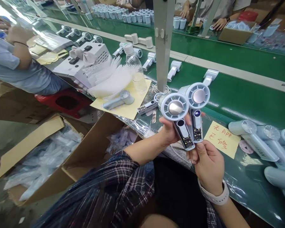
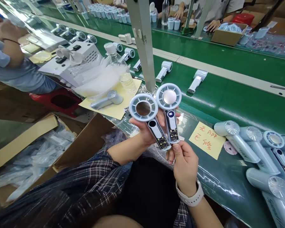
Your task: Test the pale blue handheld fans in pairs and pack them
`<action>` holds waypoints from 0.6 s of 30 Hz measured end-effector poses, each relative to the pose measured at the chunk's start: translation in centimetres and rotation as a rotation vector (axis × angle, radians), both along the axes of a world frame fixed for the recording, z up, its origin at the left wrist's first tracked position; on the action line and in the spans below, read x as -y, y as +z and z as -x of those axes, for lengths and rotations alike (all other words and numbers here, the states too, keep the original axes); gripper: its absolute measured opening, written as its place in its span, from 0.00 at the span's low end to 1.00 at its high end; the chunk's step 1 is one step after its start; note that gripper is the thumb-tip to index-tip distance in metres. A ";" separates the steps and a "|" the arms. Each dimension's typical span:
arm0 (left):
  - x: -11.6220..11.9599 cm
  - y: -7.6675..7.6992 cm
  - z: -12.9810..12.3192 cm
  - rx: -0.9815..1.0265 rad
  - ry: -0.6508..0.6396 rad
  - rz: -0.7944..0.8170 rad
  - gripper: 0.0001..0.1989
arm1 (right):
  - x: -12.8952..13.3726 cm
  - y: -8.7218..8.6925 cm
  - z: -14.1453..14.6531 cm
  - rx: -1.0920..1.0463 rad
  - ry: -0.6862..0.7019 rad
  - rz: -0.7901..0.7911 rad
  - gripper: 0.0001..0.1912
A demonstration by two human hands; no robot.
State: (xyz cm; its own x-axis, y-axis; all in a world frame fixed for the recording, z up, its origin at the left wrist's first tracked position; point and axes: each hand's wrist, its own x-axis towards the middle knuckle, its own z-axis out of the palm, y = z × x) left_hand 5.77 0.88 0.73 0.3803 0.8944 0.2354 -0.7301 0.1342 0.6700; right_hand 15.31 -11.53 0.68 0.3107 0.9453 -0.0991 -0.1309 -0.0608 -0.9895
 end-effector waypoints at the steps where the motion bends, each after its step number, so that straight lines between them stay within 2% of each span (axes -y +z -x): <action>1: 0.0 0.0 0.0 0.000 -0.011 0.000 0.46 | 0.0 0.1 -0.2 0.061 0.004 0.006 0.21; 5: -0.2 0.7 0.4 -0.020 -0.038 0.036 0.47 | -0.1 0.9 -1.9 0.386 0.065 -0.018 0.22; 7: -0.1 1.1 0.9 -0.060 -0.029 0.045 0.44 | -0.3 1.2 -3.0 0.554 -0.039 -0.094 0.19; 9: 0.1 1.3 1.6 -0.154 -0.093 0.020 0.39 | -0.7 1.2 -3.9 0.617 -0.152 -0.172 0.16; 11: 0.4 1.3 2.5 -0.285 -0.228 -0.045 0.36 | -1.1 1.0 -4.5 0.483 -0.108 -0.189 0.25; 13: 0.4 1.2 3.1 -0.366 -0.299 -0.108 0.38 | -1.2 0.7 -4.9 0.264 -0.011 -0.152 0.30; 15: -0.1 1.1 3.4 -0.366 -0.262 -0.132 0.38 | -1.2 0.5 -5.2 0.139 -0.033 -0.098 0.29; 18: -0.9 1.0 2.9 -0.256 -0.194 -0.046 0.33 | -1.3 0.4 -5.3 0.045 -0.083 -0.033 0.34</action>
State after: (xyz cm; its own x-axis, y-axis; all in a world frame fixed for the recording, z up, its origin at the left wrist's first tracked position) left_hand 2.86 1.78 1.76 0.5946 0.7901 0.1486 -0.5007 0.2193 0.8374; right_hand 20.66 -10.20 1.12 0.3917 0.9186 -0.0523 -0.0894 -0.0186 -0.9958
